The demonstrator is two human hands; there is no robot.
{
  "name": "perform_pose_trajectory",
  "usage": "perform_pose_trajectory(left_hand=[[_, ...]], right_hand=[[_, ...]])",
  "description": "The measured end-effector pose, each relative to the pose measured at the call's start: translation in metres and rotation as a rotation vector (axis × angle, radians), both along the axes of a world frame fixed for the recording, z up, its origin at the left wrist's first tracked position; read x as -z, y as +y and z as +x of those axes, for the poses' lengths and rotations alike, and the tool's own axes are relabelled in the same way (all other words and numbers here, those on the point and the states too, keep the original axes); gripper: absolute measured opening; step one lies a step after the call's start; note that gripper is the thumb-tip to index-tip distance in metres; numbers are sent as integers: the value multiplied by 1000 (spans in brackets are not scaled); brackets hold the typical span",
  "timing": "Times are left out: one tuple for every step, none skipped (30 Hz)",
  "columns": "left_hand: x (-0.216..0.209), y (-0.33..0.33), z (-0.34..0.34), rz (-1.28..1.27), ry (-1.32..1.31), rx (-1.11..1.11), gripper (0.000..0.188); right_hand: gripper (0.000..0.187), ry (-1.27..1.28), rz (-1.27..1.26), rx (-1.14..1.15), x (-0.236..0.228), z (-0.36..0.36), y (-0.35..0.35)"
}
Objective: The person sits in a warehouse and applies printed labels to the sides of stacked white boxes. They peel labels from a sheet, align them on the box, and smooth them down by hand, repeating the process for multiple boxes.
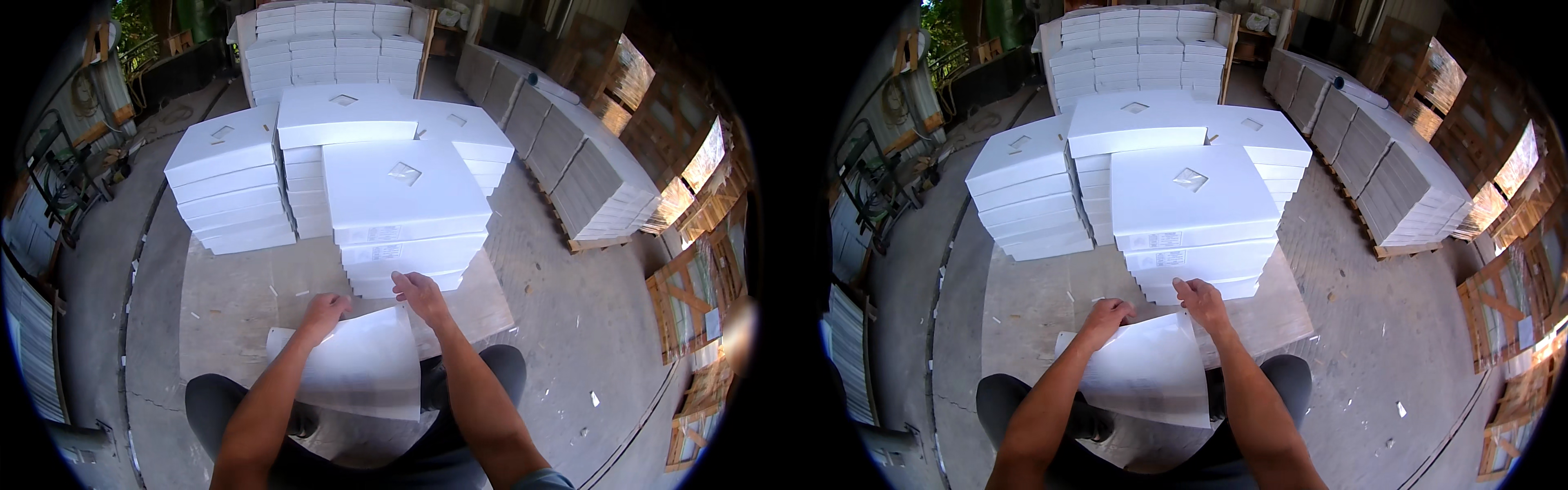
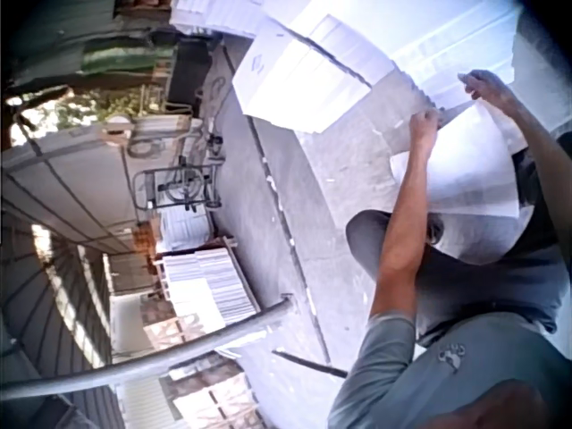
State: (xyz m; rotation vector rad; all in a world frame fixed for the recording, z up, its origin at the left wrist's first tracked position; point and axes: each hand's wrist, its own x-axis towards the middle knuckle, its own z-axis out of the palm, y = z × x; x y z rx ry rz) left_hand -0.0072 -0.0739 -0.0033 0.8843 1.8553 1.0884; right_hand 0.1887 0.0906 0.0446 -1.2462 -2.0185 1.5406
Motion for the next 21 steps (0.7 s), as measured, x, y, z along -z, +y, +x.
perform_pose_trajectory(left_hand=[[-13, -5, -1, 5, -35, -29, 41], [-18, -7, -4, 12, -83, -59, 40], [-25, -12, -8, 23, -128, -95, 39], [-29, -15, -12, 32, -174, -130, 37], [-32, -18, -17, 53, -224, -160, 35], [-37, -22, -21, 66, -287, -193, 34], [-42, -25, -24, 82, -350, -228, 34], [-46, -28, -29, 100, -411, -264, 34], [-52, -31, -32, 119, -472, -299, 33], [-55, -34, -36, 135, -520, -314, 32], [-59, -38, -39, 151, -569, -330, 32], [-62, -42, -43, 167, -614, -349, 31], [-66, -46, -45, 177, -638, -366, 31], [-67, -49, -47, 184, -581, -381, 31], [-66, -55, -51, 187, -522, -402, 30], [-66, -60, -54, 189, -461, -420, 30], [-58, -63, -59, 191, -292, -452, 29], [-60, -67, -56, 171, -101, -458, 28], [-62, -70, -54, 140, 95, -478, 27], [-62, -74, -49, 92, 315, -475, 26], [-69, -76, -41, 114, 497, -470, 27]], right_hand=[[66, -17, -56, -18, -5, 6, -1], [69, -13, -129, -20, -9, 12, -5], [72, -9, -198, -27, -19, 15, -11], [75, 15, -284, -18, -32, 19, -24], [77, 22, -326, -43, -35, 22, -30], [79, 28, -371, -63, -36, 28, -37], [81, 17, -371, -117, -30, 34, -38], [81, -3, -361, -168, -28, 39, -42], [81, -24, -352, -217, -28, 44, -46], [78, -55, -333, -263, -28, 49, -51], [74, -60, -342, -284, -27, 53, -56], [70, -62, -351, -308, -26, 55, -61], [66, -40, -389, -307, -25, 55, -67], [61, -14, -433, -281, -26, 55, -70], [57, 12, -480, -258, -30, 52, -76], [52, 38, -525, -232, -36, 49, -81], [53, 52, -539, -206, -44, 48, -86], [53, 57, -542, -192, -47, 48, -89], [53, 65, -543, -181, -51, 47, -92], [53, 64, -532, -189, -51, 45, -93], [52, 53, -506, -184, -49, 45, -92]])
